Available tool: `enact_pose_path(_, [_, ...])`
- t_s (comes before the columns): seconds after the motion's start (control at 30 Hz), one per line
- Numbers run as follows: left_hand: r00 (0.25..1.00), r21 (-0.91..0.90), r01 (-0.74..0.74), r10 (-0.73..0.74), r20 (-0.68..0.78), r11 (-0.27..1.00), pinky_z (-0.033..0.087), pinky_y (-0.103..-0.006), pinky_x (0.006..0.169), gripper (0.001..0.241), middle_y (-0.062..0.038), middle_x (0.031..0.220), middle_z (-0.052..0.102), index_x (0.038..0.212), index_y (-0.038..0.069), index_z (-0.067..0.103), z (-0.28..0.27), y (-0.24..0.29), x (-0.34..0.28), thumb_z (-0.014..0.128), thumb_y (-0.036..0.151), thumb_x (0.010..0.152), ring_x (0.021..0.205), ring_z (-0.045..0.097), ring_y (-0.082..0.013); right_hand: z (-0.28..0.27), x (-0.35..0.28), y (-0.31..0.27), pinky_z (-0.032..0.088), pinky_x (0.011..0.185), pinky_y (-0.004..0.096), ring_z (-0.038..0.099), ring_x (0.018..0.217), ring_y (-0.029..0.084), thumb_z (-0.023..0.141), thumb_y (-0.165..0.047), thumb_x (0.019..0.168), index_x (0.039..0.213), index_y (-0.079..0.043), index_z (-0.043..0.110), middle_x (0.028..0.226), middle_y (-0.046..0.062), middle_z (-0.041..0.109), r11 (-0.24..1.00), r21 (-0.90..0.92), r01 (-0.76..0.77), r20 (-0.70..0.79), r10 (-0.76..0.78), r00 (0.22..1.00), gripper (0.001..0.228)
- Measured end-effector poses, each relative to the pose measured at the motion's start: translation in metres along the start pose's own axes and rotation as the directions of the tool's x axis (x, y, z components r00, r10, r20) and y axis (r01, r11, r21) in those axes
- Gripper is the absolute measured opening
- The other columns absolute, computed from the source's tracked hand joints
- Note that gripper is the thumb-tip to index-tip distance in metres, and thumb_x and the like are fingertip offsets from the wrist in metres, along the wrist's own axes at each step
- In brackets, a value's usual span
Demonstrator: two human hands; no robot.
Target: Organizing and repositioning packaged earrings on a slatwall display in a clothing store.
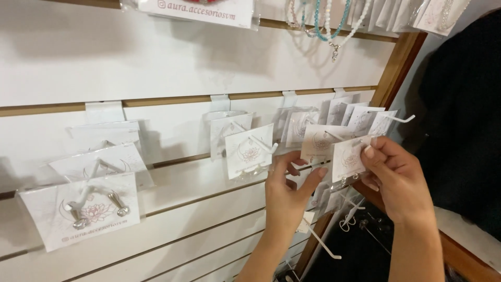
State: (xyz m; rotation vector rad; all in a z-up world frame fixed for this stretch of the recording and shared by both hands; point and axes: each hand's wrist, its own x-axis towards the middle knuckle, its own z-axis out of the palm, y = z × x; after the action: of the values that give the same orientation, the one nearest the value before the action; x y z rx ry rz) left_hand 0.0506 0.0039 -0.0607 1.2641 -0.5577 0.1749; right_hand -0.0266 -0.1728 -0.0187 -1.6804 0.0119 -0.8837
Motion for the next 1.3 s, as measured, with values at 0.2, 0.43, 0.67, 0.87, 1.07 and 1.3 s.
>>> enact_pose_path(0.2, [0.97,0.017,-0.239,0.239,-0.044,0.971,0.045,-0.0278,0.057,0.021,-0.001,0.096,0.066,0.094,0.009,0.076,0.002,-0.001,-0.002,0.07,0.029,0.091,0.085,0.06,-0.015,0.011,-0.007,-0.005,0.033,0.045,0.025,0.036,0.054,0.01,0.063,-0.012,0.102,0.089,-0.007,0.059,0.063,0.0,0.047,0.998,-0.027,0.051,0.032,-0.05,0.998,0.014])
enact_pose_path(0.43, [0.995,-0.013,-0.044,0.043,-0.092,0.999,0.04,-0.0269,0.06,0.05,0.002,0.085,0.068,0.105,0.012,0.079,-0.016,-0.009,-0.003,0.049,0.052,0.096,0.07,0.049,-0.0103,0.011,-0.014,-0.01,0.041,0.05,0.03,0.043,0.059,0.016,0.06,-0.021,0.105,0.104,-0.004,0.064,0.07,0.005,0.047,0.993,-0.066,-0.102,-0.081,0.097,0.992,0.018])
enact_pose_path(0.67, [0.959,0.067,-0.172,0.183,-0.214,0.983,0.05,-0.0252,0.062,0.048,0.002,0.11,0.073,0.121,0.01,0.071,-0.011,0.002,0.02,0.064,0.047,0.091,0.059,0.044,-0.0094,0.012,-0.021,-0.019,0.032,0.049,0.031,0.044,0.054,0.021,0.056,-0.034,0.105,0.094,0.002,0.071,0.079,0.016,0.066,0.973,-0.193,-0.126,-0.102,0.108,0.989,0.04])
enact_pose_path(0.87, [0.987,-0.128,0.059,-0.077,-0.138,0.99,0.028,-0.0215,0.044,0.049,0.008,0.065,0.053,0.133,0.015,0.074,0.001,0.014,0.028,0.069,0.039,0.091,0.047,0.029,-0.0033,0.006,-0.024,-0.011,0.037,0.049,0.031,0.061,0.069,0.023,0.054,-0.026,0.104,0.101,0.005,0.071,0.089,0.017,0.074,0.985,-0.156,-0.071,-0.062,0.062,0.996,0.035])
enact_pose_path(1.07, [0.989,-0.081,0.021,-0.033,-0.142,0.996,0.043,-0.0197,0.054,0.033,0.008,0.086,0.068,0.113,0.013,0.081,0.005,0.009,0.025,0.071,0.035,0.091,0.056,0.044,-0.0067,0.001,-0.029,-0.008,0.035,0.051,0.034,0.062,0.07,0.027,0.055,-0.023,0.104,0.107,0.008,0.071,0.085,0.022,0.075,0.977,-0.117,-0.18,-0.124,0.165,0.978,0.035])
enact_pose_path(1.3, [0.987,-0.242,0.018,-0.056,-0.152,0.97,0.047,-0.0199,0.061,0.034,-0.001,0.093,0.07,0.113,0.01,0.075,-0.004,0.008,0.033,0.074,0.032,0.088,0.072,0.059,-0.0059,0.004,-0.031,-0.006,0.037,0.051,0.034,0.062,0.069,0.028,0.053,-0.022,0.106,0.107,0.009,0.071,0.086,0.022,0.074,0.971,-0.164,-0.171,-0.141,0.148,0.979,0.036])
